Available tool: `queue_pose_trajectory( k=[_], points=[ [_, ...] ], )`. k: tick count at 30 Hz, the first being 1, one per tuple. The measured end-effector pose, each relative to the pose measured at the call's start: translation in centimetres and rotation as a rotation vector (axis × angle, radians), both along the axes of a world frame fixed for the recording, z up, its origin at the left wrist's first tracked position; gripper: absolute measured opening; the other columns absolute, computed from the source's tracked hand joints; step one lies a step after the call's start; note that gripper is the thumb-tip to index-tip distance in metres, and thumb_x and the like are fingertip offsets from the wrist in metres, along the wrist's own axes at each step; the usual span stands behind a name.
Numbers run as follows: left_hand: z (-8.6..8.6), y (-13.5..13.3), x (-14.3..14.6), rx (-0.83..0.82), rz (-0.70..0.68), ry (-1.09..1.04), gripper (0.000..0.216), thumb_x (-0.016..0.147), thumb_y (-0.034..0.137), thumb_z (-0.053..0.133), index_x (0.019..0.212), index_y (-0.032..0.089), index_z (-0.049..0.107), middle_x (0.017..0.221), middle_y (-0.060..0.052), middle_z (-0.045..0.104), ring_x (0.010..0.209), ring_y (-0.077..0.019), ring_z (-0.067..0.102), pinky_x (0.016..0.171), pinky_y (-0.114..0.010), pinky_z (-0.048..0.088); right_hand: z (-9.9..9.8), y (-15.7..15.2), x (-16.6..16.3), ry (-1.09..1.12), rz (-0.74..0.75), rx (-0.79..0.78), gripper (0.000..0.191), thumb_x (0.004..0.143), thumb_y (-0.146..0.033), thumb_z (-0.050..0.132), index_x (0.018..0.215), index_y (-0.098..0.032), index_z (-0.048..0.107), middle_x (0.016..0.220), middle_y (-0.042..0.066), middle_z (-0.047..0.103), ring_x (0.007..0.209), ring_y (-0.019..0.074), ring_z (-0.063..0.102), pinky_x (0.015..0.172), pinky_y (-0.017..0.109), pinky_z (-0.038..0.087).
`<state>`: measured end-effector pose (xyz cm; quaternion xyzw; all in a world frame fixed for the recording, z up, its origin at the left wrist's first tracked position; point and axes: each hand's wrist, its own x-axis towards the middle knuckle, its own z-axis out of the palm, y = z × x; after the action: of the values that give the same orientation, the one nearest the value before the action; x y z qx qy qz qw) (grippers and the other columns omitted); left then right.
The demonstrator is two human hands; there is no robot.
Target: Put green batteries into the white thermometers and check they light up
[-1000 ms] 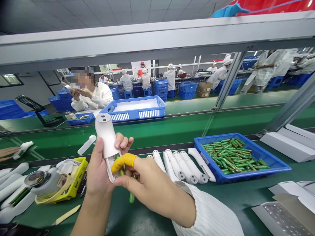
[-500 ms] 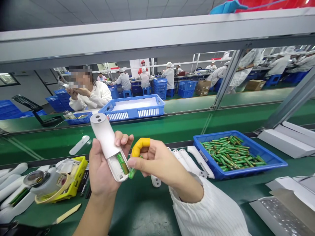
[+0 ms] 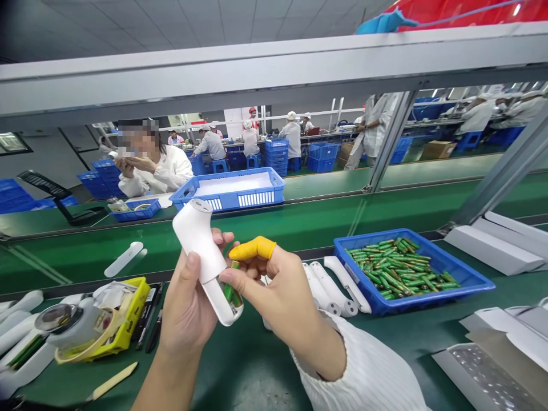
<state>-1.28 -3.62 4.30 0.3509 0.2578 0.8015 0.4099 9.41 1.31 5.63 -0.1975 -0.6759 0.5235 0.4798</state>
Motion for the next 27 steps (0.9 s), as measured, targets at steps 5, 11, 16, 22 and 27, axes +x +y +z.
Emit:
queue_pose_trajectory(
  k=[5,11,16,22,27],
  points=[
    [-0.1,-0.1,-0.2,0.017,-0.016,0.049,0.029,0.080,0.038,0.065,0.106,0.026,0.061,0.105,-0.002,0.061,0.097,-0.0145,0.060,0.084,-0.023,0.052,0.1,0.2,0.3,-0.042,-0.018,0.124,0.013,0.075,-0.025,0.072,0.082,-0.018,0.066,0.071,0.001,0.063,0.062,0.0119,0.057,0.054,0.021,0.048],
    [-0.5,0.2,-0.6,0.019,0.103,-0.035,0.035,0.071,0.044,0.072,0.100,0.027,0.063,0.108,-0.001,0.059,0.097,-0.0163,0.061,0.083,-0.025,0.053,-0.3,0.1,0.2,-0.167,0.055,0.323,0.035,0.075,-0.028,0.073,0.108,-0.023,0.061,0.094,0.001,0.061,0.075,0.0131,0.056,0.065,0.023,0.047],
    [-0.4,0.5,-0.4,0.116,0.200,-0.030,0.044,0.072,0.040,0.073,0.112,0.031,0.059,0.100,0.002,0.058,0.104,-0.0152,0.059,0.093,-0.025,0.048,-1.3,0.3,-0.4,-0.142,0.001,0.351,0.022,0.085,-0.022,0.061,0.107,-0.023,0.059,0.105,0.002,0.062,0.094,0.0165,0.058,0.081,0.027,0.046],
    [0.4,0.0,-0.6,0.094,0.072,0.155,0.038,0.090,0.032,0.051,0.127,0.025,0.044,0.111,-0.007,0.063,0.112,-0.0205,0.057,0.095,-0.032,0.047,-0.7,0.8,-0.3,-0.095,0.138,-0.003,0.020,0.084,-0.030,0.062,0.100,-0.018,0.061,0.100,0.005,0.067,0.094,0.0186,0.062,0.082,0.029,0.049],
    [0.5,-0.2,-1.3,0.032,0.169,0.195,0.029,0.085,0.033,0.059,0.111,0.021,0.054,0.097,-0.007,0.069,0.096,-0.0233,0.065,0.083,-0.036,0.052,-0.1,1.0,-0.2,-0.109,0.263,-0.093,0.024,0.083,-0.035,0.063,0.099,-0.018,0.062,0.098,0.006,0.067,0.094,0.0195,0.062,0.077,0.028,0.051]
  ],
)
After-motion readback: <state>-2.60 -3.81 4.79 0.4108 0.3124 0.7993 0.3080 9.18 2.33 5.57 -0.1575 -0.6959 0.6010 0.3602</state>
